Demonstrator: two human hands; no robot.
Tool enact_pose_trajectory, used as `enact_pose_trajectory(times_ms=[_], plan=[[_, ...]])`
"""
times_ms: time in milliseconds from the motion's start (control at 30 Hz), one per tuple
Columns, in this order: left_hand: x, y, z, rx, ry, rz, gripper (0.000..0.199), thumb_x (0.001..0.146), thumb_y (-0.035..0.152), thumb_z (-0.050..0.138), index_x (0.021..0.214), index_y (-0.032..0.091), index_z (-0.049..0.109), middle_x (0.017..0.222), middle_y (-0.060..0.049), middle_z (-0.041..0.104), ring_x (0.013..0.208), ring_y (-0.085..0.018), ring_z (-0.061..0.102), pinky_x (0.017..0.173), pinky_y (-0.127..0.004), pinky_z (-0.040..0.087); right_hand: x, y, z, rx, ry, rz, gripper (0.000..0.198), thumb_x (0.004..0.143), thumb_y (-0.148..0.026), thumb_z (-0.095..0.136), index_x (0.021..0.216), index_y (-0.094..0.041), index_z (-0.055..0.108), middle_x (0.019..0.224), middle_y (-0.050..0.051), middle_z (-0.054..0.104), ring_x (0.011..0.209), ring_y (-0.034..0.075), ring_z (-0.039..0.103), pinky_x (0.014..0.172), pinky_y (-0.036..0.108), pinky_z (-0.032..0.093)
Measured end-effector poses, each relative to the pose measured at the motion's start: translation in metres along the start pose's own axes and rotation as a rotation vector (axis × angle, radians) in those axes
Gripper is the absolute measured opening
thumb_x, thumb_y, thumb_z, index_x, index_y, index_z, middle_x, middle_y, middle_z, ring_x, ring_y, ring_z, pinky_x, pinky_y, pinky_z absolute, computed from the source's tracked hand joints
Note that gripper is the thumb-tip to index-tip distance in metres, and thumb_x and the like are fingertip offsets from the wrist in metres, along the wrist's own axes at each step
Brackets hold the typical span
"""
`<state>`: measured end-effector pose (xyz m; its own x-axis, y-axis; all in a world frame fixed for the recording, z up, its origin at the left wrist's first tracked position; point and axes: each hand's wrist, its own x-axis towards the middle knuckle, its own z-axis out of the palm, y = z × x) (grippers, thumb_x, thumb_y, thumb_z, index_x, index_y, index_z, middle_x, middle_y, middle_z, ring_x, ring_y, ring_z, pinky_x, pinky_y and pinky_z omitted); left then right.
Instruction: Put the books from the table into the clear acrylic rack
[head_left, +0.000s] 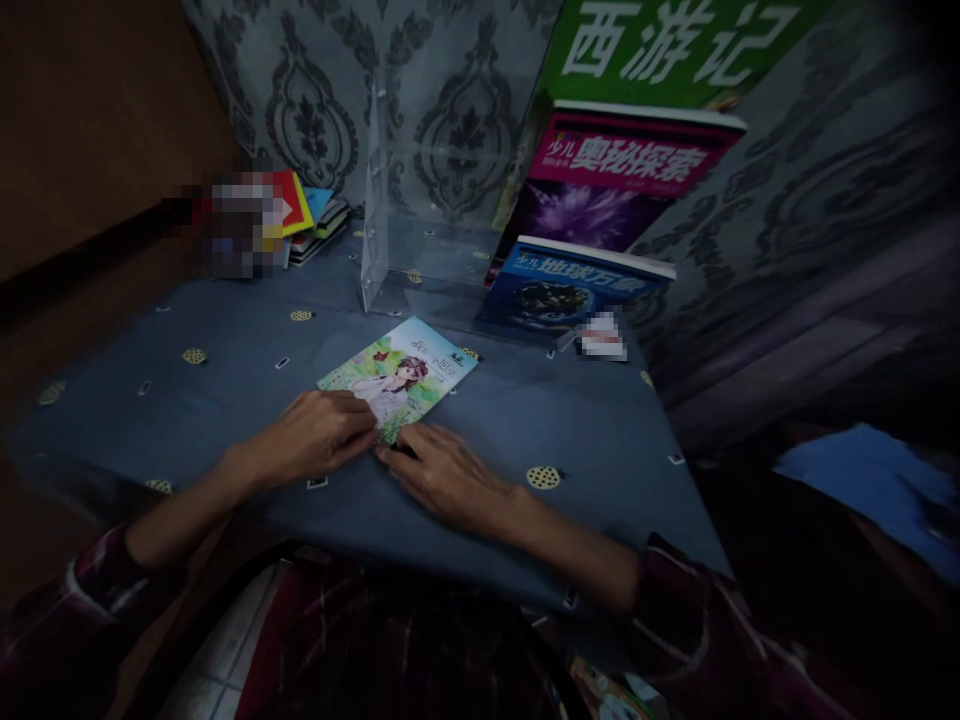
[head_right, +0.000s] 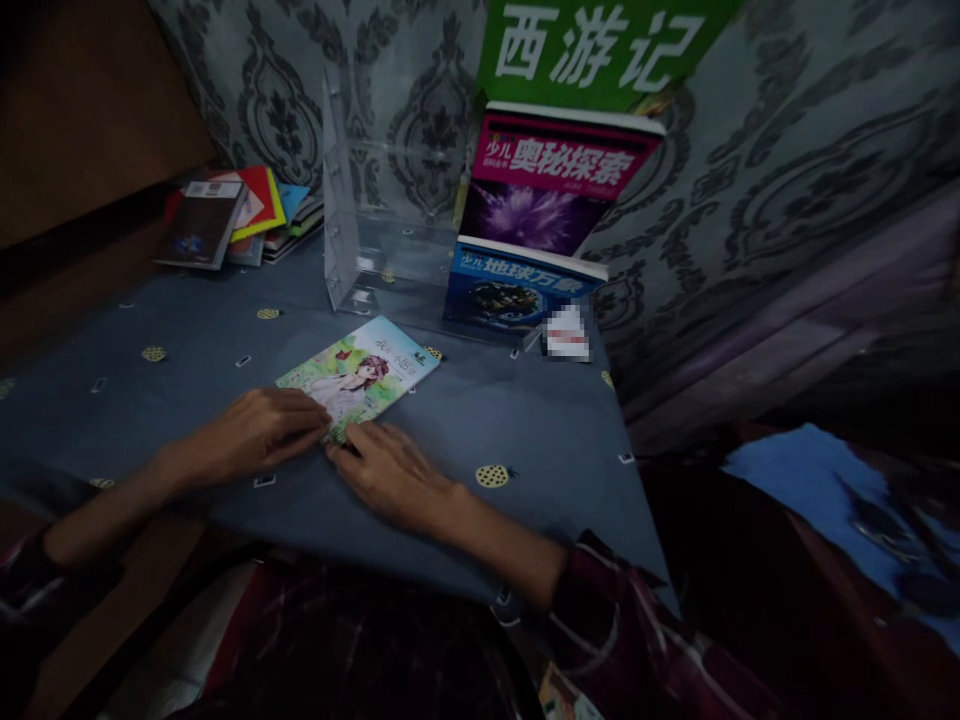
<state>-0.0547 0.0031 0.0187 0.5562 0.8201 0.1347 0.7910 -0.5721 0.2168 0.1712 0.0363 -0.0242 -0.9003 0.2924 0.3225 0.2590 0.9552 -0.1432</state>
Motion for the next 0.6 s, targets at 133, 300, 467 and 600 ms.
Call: enact_pose_trajectory(times_ms=[133,300,467,600], plan=[[0.007,0.002,0.004,0.154,-0.001,0.000,0.029,0.102,0.027,0.046,0.084,0.016,0.066,0.085,-0.005,0.069,0.080,-0.018,0.064,0.065,-0.028,0.043,-0.002,0.010,-0.003,0.060,-0.006,0.034,0.033,0.107,-0.028,0.038,0.116,-0.018,0.068,0.092,0.007,0.060,0.078,0.018,0.052,0.068,0.031,0.046],[0.008,0.003,0.009,0.214,0.015,0.013,0.028,0.103,0.030,0.045,0.085,0.017,0.063,0.085,-0.004,0.066,0.080,-0.018,0.060,0.067,-0.029,0.041,-0.015,0.051,-0.007,0.006,0.047,0.269,0.031,0.104,-0.028,0.044,0.121,-0.018,0.068,0.099,0.009,0.058,0.083,0.020,0.056,0.068,0.031,0.048],[0.009,0.001,0.011,0.240,0.014,0.022,0.027,0.104,0.028,0.044,0.086,0.017,0.061,0.086,-0.004,0.064,0.081,-0.018,0.059,0.066,-0.029,0.041,-0.025,0.091,-0.014,-0.158,0.061,0.591,0.033,0.103,-0.032,0.045,0.124,-0.021,0.067,0.105,0.011,0.057,0.093,0.024,0.058,0.067,0.033,0.047],[0.014,0.001,0.015,0.279,0.007,0.028,0.027,0.103,0.028,0.043,0.086,0.018,0.060,0.086,-0.005,0.062,0.081,-0.019,0.058,0.066,-0.030,0.043,-0.024,0.096,-0.016,-0.185,0.043,0.635,0.032,0.103,-0.032,0.044,0.124,-0.022,0.066,0.107,0.011,0.058,0.098,0.026,0.057,0.072,0.035,0.049]])
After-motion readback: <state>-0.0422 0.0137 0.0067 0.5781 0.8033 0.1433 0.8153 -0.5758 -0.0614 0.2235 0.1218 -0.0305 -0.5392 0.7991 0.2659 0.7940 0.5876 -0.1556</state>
